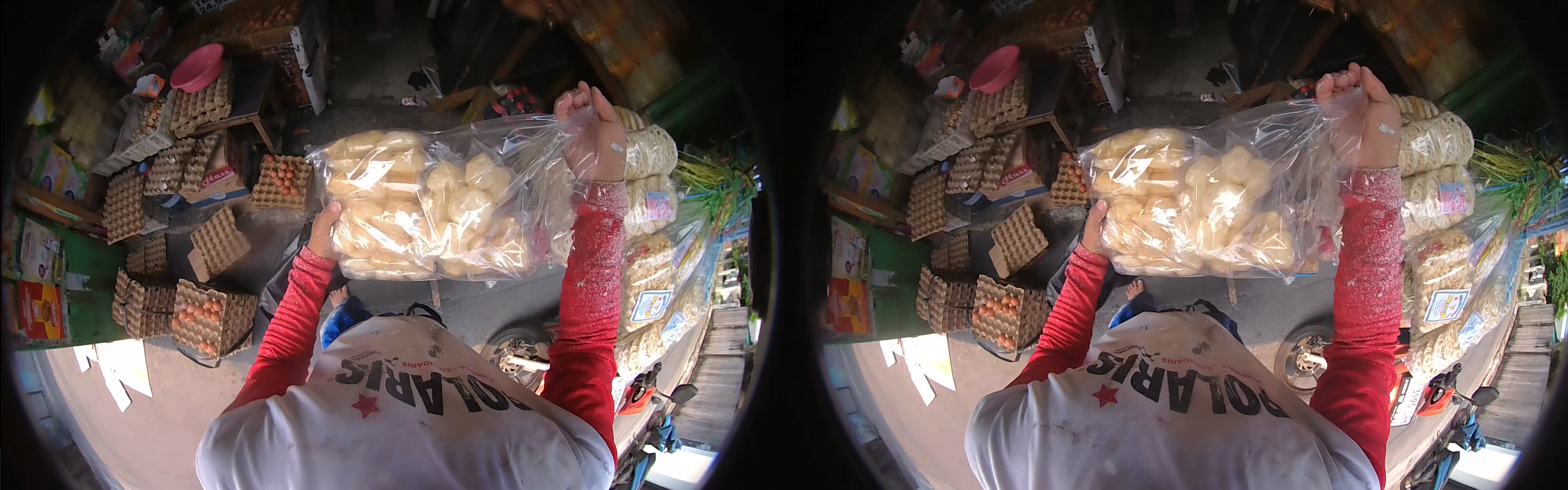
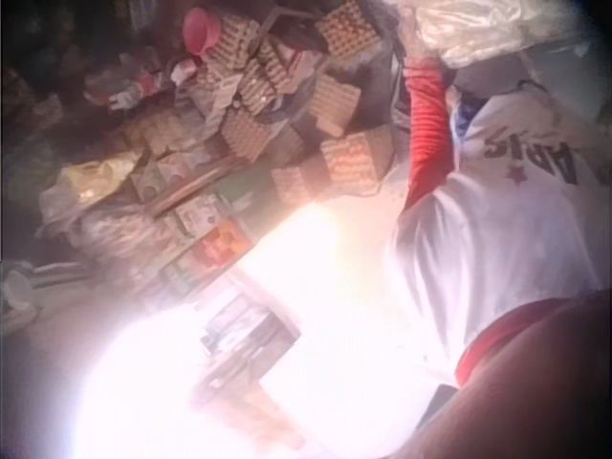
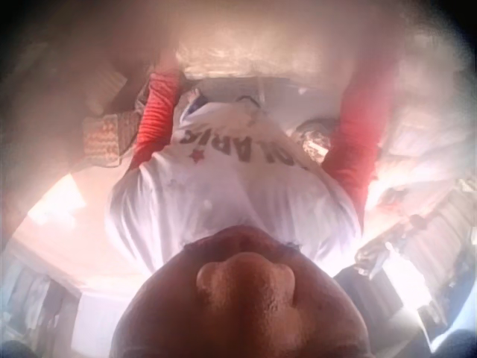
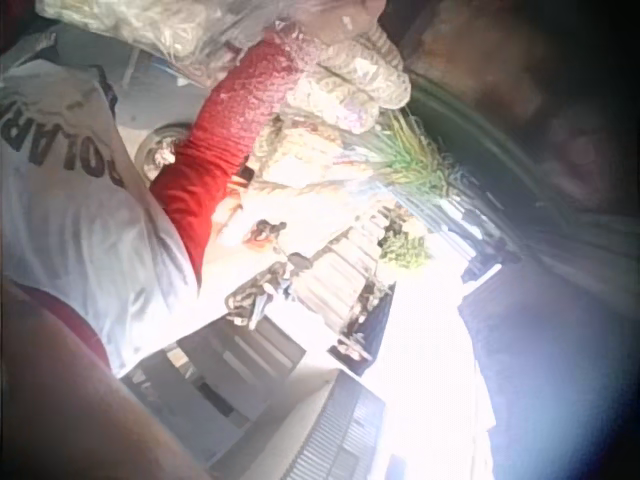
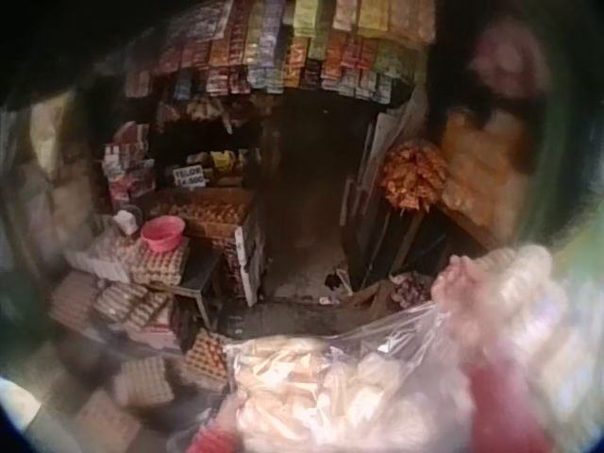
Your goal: The person picks up multiple packages of snacks from a hanging display and places them into a black plastic bag. They continue to add more snack packages to the bag, handling them one by one, and then move through the shop carrying the filled bag.
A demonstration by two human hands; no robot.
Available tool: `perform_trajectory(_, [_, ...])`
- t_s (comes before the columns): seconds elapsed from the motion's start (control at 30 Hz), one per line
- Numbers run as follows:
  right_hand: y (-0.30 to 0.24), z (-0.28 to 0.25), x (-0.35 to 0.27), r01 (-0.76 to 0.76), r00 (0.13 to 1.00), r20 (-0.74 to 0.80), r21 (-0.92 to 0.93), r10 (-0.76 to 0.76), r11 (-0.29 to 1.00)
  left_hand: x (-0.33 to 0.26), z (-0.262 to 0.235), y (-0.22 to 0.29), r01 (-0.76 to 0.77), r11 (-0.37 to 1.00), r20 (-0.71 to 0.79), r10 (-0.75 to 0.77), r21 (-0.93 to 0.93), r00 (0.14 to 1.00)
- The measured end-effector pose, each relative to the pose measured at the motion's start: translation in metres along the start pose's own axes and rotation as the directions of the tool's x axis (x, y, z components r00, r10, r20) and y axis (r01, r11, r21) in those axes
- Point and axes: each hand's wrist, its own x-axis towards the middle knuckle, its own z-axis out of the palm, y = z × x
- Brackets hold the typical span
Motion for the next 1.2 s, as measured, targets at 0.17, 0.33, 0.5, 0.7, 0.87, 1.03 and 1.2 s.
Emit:
perform_trajectory(0.17, [0.072, 0.051, -0.086, 0.198, 0.95, -0.054, -0.657, -0.307, 0.727, -0.032, -0.034, 0.073, -0.048, 0.999, -0.049, 0.047, -0.014, 0.998])
perform_trajectory(0.33, [0.142, 0.048, -0.133, -0.174, 0.985, -0.135, -0.727, 0.11, 0.665, -0.041, -0.111, 0.107, -0.022, 0.999, -0.076, 0.024, 0.023, 0.997])
perform_trajectory(0.5, [0.166, 0.089, -0.104, -0.209, 0.903, -0.068, -0.932, 0.424, 0.296, -0.048, -0.145, 0.135, 0.05, 0.999, -0.066, -0.049, 0.003, 0.997])
perform_trajectory(0.7, [0.209, 0.072, -0.086, -0.55, 0.639, -0.01, -0.704, 0.769, 0.449, -0.071, -0.159, 0.157, 0.108, 0.991, -0.07, -0.114, -0.075, 0.991])
perform_trajectory(0.87, [0.269, 0.069, -0.075, 0.154, 0.533, 0.4, -0.912, 0.746, 0.379, -0.1, -0.151, 0.158, 0.085, 0.983, -0.144, -0.109, -0.161, 0.984])
perform_trajectory(1.03, [0.305, 0.086, -0.078, -0.048, 0.47, 0.195, -0.968, 0.861, 0.246, -0.121, -0.169, 0.15, 0.007, 0.979, -0.235, -0.056, -0.204, 0.97])
perform_trajectory(1.2, [0.322, 0.105, -0.072, -0.125, 0.334, -0.113, -0.989, 0.936, -0.075, -0.135, -0.156, 0.149, -0.003, 0.978, -0.273, -0.055, -0.209, 0.96])
